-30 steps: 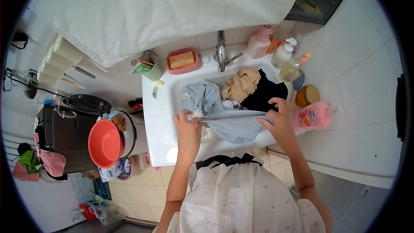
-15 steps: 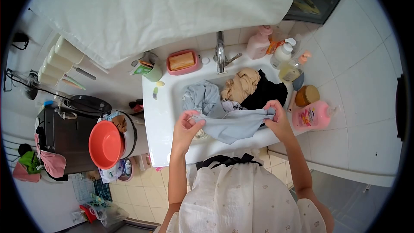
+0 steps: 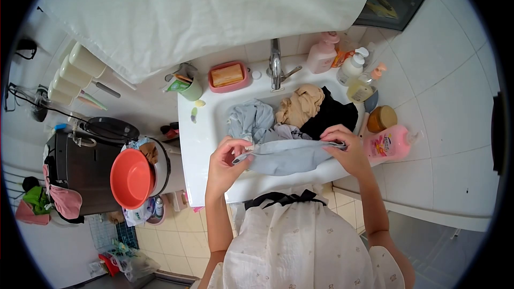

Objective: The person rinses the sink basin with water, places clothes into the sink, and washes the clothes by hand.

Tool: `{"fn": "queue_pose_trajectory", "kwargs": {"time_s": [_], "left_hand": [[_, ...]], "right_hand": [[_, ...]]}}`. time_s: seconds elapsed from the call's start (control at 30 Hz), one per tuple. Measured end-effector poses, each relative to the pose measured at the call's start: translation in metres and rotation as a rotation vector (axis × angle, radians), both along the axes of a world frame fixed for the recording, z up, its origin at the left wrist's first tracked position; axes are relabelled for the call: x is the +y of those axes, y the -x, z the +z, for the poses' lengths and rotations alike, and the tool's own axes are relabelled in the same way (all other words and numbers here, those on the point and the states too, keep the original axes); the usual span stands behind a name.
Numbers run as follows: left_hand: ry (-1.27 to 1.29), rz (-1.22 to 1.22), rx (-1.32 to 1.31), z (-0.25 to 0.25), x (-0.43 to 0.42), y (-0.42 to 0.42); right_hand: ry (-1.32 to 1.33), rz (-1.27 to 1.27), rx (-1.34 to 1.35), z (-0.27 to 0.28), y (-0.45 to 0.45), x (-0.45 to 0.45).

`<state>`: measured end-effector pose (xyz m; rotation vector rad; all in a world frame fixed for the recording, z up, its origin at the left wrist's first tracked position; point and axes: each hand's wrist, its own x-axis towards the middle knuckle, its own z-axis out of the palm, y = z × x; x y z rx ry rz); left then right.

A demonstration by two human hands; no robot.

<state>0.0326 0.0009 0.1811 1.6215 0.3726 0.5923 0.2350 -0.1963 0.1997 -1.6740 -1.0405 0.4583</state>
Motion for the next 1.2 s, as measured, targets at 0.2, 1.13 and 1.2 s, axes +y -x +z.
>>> {"fn": "queue_pose_trajectory", "kwargs": {"time_s": [0.2, 1.13, 1.2], "left_hand": [[0.142, -0.208, 0.113, -0.001, -0.008, -0.012], [-0.025, -0.154, 0.032, 0.026, -0.026, -0.013], [0.224, -0.076, 0.028, 0.019, -0.029, -0.018]], "right_hand": [[0.24, 0.053, 0.224, 0.021, 0.011, 0.005], [-0.105, -0.101, 0.114, 0.024, 0.037, 0.023], [-0.087, -0.185, 0.126, 0.021, 0.044, 0.027]]}}
